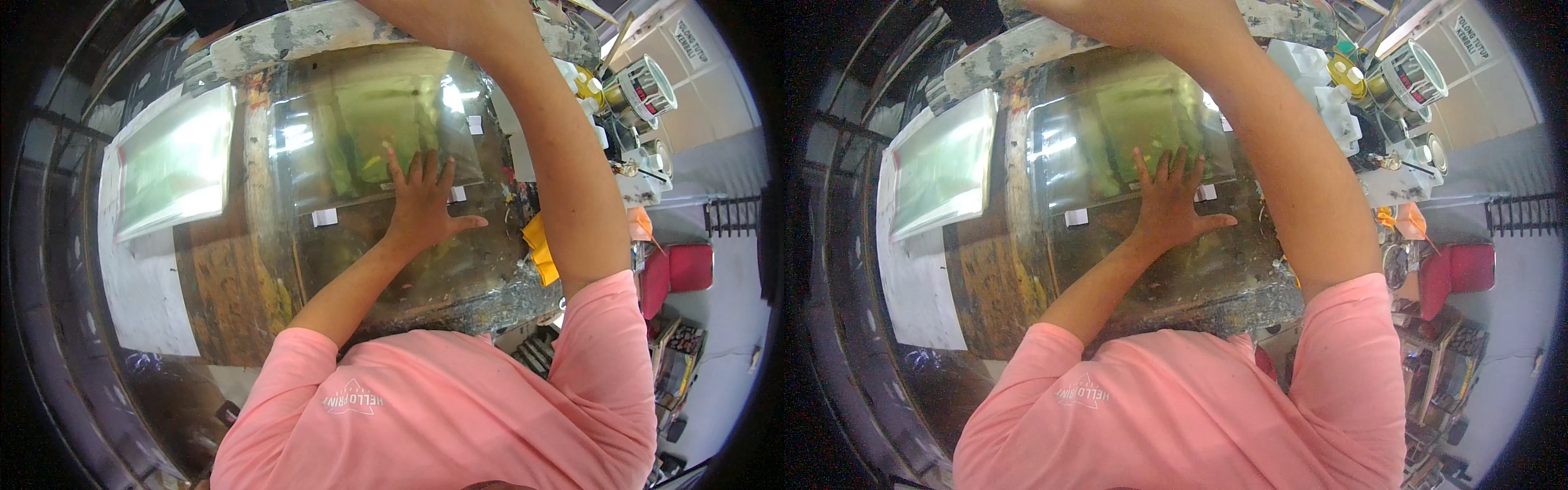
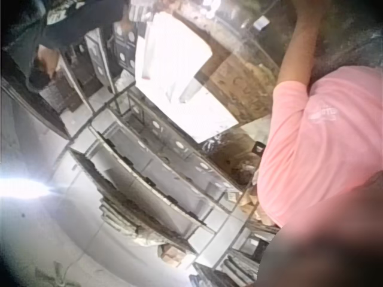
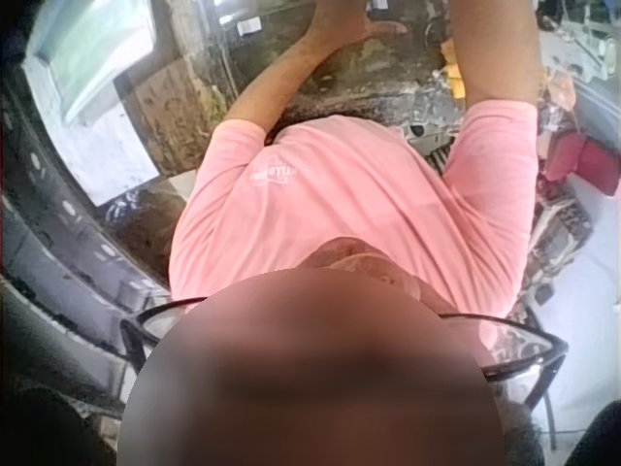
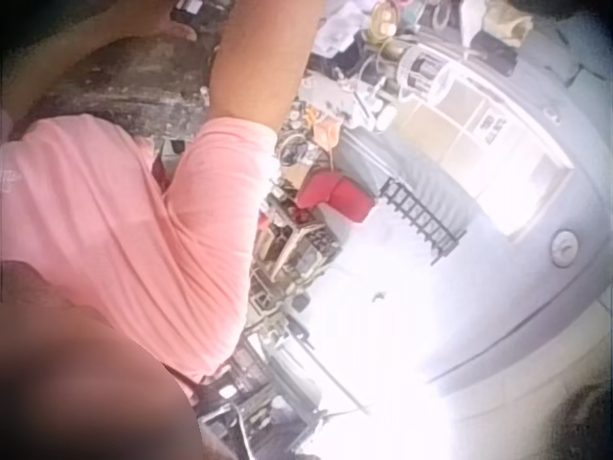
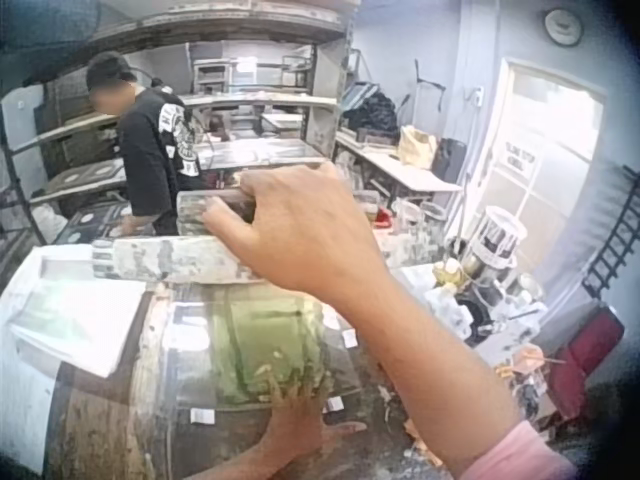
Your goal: The person repeatedly uses a squeegee to pull green ink across a screen-printing frame, then lifts the frame to reveal a white flower design on the substrate below. The cycle of inking, squeegeeing, and lifting is repeated multiple times throughout the clip.
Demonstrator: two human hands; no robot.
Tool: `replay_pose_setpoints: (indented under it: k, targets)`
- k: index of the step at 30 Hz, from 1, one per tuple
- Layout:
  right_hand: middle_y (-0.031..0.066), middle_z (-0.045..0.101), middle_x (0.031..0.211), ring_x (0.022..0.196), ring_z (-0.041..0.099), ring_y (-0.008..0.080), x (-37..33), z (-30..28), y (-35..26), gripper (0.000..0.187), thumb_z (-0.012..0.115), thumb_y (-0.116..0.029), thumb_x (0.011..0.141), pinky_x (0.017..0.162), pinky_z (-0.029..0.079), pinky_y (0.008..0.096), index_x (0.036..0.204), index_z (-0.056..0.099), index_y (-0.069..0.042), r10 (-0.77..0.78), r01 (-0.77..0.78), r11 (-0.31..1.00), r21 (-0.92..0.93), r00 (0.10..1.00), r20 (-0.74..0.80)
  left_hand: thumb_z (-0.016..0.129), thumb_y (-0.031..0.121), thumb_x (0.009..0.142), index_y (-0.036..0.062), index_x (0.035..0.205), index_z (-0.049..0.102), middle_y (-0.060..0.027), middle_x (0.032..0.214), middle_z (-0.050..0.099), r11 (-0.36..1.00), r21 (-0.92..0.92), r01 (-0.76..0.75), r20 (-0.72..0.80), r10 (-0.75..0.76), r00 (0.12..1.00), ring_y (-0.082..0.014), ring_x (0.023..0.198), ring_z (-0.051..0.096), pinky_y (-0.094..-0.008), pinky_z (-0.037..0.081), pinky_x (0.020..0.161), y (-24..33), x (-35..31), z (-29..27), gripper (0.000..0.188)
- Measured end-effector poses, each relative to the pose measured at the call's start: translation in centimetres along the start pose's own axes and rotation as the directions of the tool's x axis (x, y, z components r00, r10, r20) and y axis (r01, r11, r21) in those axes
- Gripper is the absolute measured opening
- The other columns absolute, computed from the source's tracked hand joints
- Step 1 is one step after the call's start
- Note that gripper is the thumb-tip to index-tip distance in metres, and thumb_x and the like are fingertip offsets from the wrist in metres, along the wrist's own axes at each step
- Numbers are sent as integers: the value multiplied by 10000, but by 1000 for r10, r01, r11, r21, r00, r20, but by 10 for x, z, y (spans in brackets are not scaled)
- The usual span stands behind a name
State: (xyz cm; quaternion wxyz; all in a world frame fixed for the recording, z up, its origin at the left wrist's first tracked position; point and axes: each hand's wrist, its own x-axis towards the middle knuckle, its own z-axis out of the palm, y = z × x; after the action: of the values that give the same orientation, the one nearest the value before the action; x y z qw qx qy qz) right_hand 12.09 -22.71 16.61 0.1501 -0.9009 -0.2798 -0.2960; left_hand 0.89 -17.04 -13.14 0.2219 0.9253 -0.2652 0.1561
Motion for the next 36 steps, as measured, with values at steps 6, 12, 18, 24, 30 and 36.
replay_pose_setpoints:
  k: [6,12,18,24,30,36]
  targets:
    - [242,718,758,767,712,420,-2,10,1,546,592,-483,924,855,518,528,794,731,29,-26,25,999,-25,998,-64,659,887,757,-5,1451,598,-259,1472,570,999,-44,-23,-58,20,998,-459,1383,523,-777,131,1215,2,-4,-12,1132]
    - [234,720,806,794,712,429,-29,20,-4,499,645,-475,925,838,513,531,945,720,18,8,-12,999,-32,994,-106,941,442,791,-32,1421,590,-166,1212,711,647,-646,406,-94,-595,798,-314,1092,700,-478,544,1022,-53,-9,-129,863]
    - [189,702,1038,983,673,379,-120,54,-12,679,596,-588,1014,829,519,531,1390,647,-25,-110,118,988,-95,990,90,1016,283,710,-81,1411,582,-176,1193,747,531,-770,354,-81,-631,772,-240,1032,746,-361,608,886,-89,-53,-196,901]
    - [181,733,993,1005,661,402,-185,84,-11,420,675,-462,1002,865,522,504,1071,770,-59,9,-192,952,240,799,602,993,554,615,39,1392,670,-130,1248,658,780,-237,578,-53,-605,794,-293,1215,604,-477,425,1069,-96,-111,-128,987]
    - [110,714,990,935,694,321,-232,122,-23,419,707,-523,950,757,581,459,1069,739,-122,-18,-45,991,124,888,460,950,679,541,99,1368,699,-93,1163,573,830,38,556,-116,-549,828,-306,1178,509,-494,294,1084,-107,-126,-108,1041]
    - [74,710,1029,959,697,287,-180,187,30,417,699,-531,947,754,602,448,1078,740,-137,-44,29,999,46,931,362,957,672,528,108,1380,698,-100,1160,562,838,-7,546,-102,-544,833,-312,1164,503,-495,294,1071,-109,-123,-110,1054]
